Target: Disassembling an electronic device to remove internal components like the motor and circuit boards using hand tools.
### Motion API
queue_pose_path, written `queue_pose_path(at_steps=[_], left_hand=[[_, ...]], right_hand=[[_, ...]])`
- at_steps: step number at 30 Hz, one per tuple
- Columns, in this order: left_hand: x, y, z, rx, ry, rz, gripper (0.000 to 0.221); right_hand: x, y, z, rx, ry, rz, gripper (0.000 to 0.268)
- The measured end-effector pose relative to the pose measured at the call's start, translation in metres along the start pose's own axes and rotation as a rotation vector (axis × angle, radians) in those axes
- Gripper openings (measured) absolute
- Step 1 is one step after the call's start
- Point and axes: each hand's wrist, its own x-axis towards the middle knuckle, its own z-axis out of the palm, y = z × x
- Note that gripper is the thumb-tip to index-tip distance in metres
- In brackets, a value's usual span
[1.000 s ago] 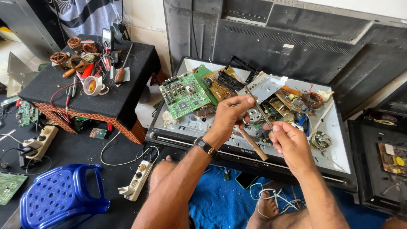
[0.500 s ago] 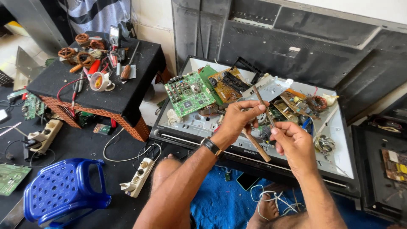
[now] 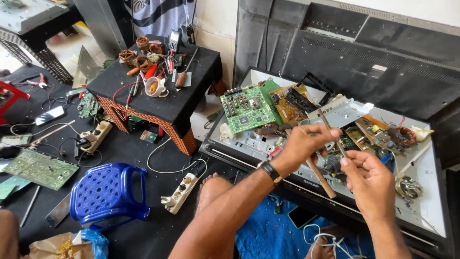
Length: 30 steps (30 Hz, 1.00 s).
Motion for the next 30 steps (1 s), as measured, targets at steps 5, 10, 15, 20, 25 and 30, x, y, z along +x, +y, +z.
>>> queue_pose_path(at_steps=[5, 10, 15, 20, 25, 30], left_hand=[[0.004, -0.009, 0.001, -0.063, -0.073, -0.012, 0.026], [0.026, -0.009, -0.024, -0.466, 0.04, -0.135, 0.048], [0.027, 0.013, -0.042, -0.802, 0.124, -0.158, 0.021], [0.018, 0.014, -0.055, -0.791, -0.054, -0.047, 0.052], [0.015, 0.018, -0.054, -0.738, 0.023, -0.019, 0.049], [0.013, 0.022, -0.051, -0.689, 0.075, -0.051, 0.05]], right_hand=[[0.004, -0.004, 0.007, -0.176, -0.08, 0.061, 0.034], [0.004, 0.0, -0.007, 0.275, -0.11, 0.069, 0.028], [-0.002, -0.008, -0.017, 0.573, -0.139, -0.01, 0.029], [-0.003, -0.006, -0.009, 0.614, -0.169, 0.046, 0.021], [-0.007, -0.008, -0.005, 0.624, -0.204, -0.014, 0.019], [-0.009, -0.007, 0.0, 0.619, -0.217, -0.026, 0.018]])
